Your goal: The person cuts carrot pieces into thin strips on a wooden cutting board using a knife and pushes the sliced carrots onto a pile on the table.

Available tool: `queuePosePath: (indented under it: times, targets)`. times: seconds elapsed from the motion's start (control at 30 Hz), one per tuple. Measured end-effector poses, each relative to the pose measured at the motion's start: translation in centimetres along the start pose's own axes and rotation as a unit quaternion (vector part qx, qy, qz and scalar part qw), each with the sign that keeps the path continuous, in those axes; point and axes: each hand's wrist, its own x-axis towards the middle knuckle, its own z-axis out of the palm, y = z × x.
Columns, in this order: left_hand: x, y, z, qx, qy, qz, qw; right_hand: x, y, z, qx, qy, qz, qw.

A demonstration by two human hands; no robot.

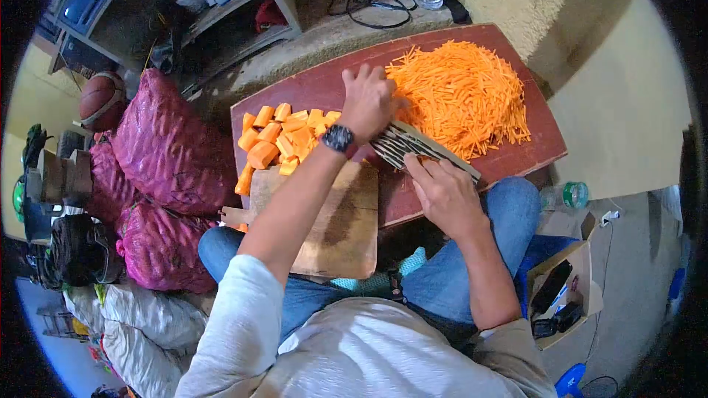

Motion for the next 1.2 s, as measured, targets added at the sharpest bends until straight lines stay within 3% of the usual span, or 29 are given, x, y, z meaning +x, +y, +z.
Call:
queuePosePath:
  times: [0.13, 0.2, 0.27, 0.33, 0.37, 0.43, 0.47, 0.53, 0.57, 0.7, 0.87, 0.9, 1.07, 1.13, 1.2]
  targets:
    - [1.1, -4.0, -0.1, 0.039, -0.003, -0.008, 0.999, 0.1, -0.1, -0.4, 0.033, -0.025, 0.01, 0.999]
    - [-0.1, -6.5, -1.4, -0.043, -0.051, -0.084, 0.994, 0.1, 0.1, -0.7, 0.099, -0.046, 0.047, 0.993]
    - [-2.2, -8.8, -2.6, -0.001, -0.089, -0.116, 0.989, 0.2, 0.0, -0.7, 0.163, -0.069, 0.08, 0.981]
    - [-4.5, -9.8, -4.1, -0.085, -0.236, -0.223, 0.942, 0.4, -0.2, -0.5, 0.221, -0.059, 0.113, 0.967]
    - [-5.9, -10.0, -4.4, -0.084, -0.237, -0.223, 0.942, 0.5, -0.2, -0.3, 0.223, -0.059, 0.113, 0.966]
    - [-8.7, -9.9, -4.3, -0.072, -0.167, -0.091, 0.979, 0.4, 0.1, 0.2, 0.229, -0.054, 0.103, 0.967]
    - [-9.4, -9.6, -4.2, -0.074, -0.166, -0.092, 0.979, 0.4, 0.2, 0.3, 0.227, -0.056, 0.103, 0.967]
    - [-10.0, -8.6, -4.1, 0.005, -0.142, -0.011, 0.99, 0.5, 0.1, 0.4, 0.218, -0.061, 0.11, 0.968]
    - [-9.8, -8.4, -3.7, 0.034, -0.211, -0.026, 0.977, 0.5, 0.1, 0.4, 0.216, -0.063, 0.107, 0.968]
    - [-10.0, -8.8, -2.7, -0.009, -0.212, -0.044, 0.976, 0.7, 0.4, 0.6, 0.193, -0.073, 0.112, 0.972]
    - [-10.7, -3.6, -9.2, -0.068, -0.162, -0.055, 0.983, 1.1, 0.0, 0.0, 0.207, -0.095, 0.14, 0.964]
    - [-12.5, -3.1, -9.1, -0.006, -0.139, -0.04, 0.99, 0.9, 0.1, 0.2, 0.208, -0.083, 0.132, 0.966]
    - [-21.1, 3.8, -9.9, 0.031, -0.084, -0.098, 0.991, 0.8, -1.1, -0.5, 0.217, -0.117, 0.139, 0.959]
    - [-22.4, 5.2, -9.9, 0.028, -0.071, -0.119, 0.99, 0.5, -1.9, -0.7, 0.323, -0.072, 0.096, 0.939]
    - [-23.3, 6.2, -10.2, -0.046, -0.017, -0.136, 0.99, 0.3, -3.6, -0.8, 0.365, -0.089, 0.1, 0.922]
